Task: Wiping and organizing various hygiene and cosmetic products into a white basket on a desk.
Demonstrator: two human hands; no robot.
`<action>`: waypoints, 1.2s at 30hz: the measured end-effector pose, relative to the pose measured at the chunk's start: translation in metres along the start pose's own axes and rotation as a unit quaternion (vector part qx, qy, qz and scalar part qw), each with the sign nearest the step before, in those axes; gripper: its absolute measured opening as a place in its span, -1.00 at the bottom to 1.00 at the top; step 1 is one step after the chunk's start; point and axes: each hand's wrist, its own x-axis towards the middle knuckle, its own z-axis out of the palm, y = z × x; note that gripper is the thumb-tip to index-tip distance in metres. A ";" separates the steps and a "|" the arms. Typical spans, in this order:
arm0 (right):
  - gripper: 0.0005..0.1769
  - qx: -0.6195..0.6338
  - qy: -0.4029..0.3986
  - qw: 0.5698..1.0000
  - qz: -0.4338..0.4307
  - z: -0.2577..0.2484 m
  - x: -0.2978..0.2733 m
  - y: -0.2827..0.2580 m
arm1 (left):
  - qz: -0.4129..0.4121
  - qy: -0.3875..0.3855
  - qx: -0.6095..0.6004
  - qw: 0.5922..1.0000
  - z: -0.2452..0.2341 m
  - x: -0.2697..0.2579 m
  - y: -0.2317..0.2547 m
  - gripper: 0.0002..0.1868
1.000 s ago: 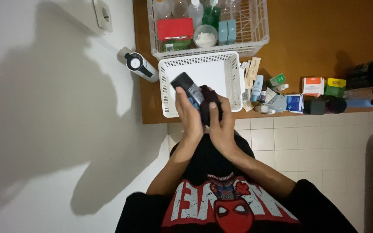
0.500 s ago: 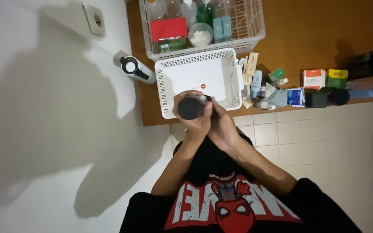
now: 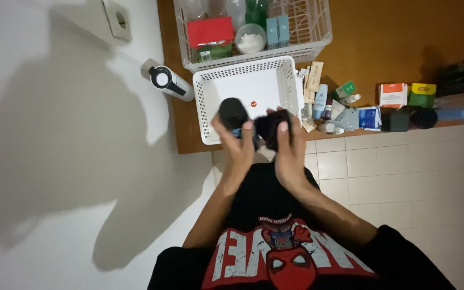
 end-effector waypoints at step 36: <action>-0.54 0.012 -0.068 0.989 0.128 0.015 -0.018 -0.001 | -0.025 0.078 -0.187 0.979 0.008 -0.007 0.011 -0.24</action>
